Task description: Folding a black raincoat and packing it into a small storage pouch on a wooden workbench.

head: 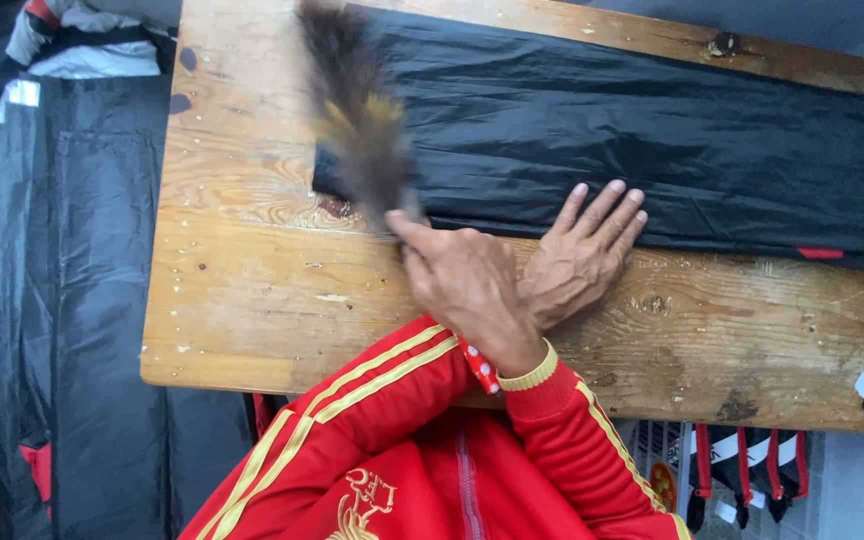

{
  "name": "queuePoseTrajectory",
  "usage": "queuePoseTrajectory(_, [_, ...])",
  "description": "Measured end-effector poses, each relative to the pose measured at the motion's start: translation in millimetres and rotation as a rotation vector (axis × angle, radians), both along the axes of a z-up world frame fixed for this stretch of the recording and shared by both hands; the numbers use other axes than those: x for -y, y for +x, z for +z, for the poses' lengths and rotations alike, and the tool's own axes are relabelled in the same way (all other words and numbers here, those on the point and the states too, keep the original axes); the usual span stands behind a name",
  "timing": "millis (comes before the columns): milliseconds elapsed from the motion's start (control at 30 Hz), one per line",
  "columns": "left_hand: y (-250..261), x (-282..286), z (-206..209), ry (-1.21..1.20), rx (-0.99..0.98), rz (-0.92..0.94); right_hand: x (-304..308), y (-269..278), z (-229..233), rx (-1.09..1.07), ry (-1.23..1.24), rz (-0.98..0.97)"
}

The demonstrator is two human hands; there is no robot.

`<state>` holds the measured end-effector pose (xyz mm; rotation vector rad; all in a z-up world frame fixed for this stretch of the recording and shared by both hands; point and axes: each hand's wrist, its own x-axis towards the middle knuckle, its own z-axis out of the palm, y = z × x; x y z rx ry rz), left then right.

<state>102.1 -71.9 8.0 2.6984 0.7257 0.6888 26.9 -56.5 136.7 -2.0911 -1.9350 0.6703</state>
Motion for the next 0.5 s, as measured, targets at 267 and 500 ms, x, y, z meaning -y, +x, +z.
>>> queuePoseTrajectory(267, [-39.3,4.8,17.9,-0.119,-0.193,0.280,36.8,42.9,28.7,-0.185,0.421,-0.138])
queuePoseTrajectory(500, [-128.2,-59.0,35.7,0.053,0.102,0.136,60.6,68.2,3.1,-0.089,0.417,-0.393])
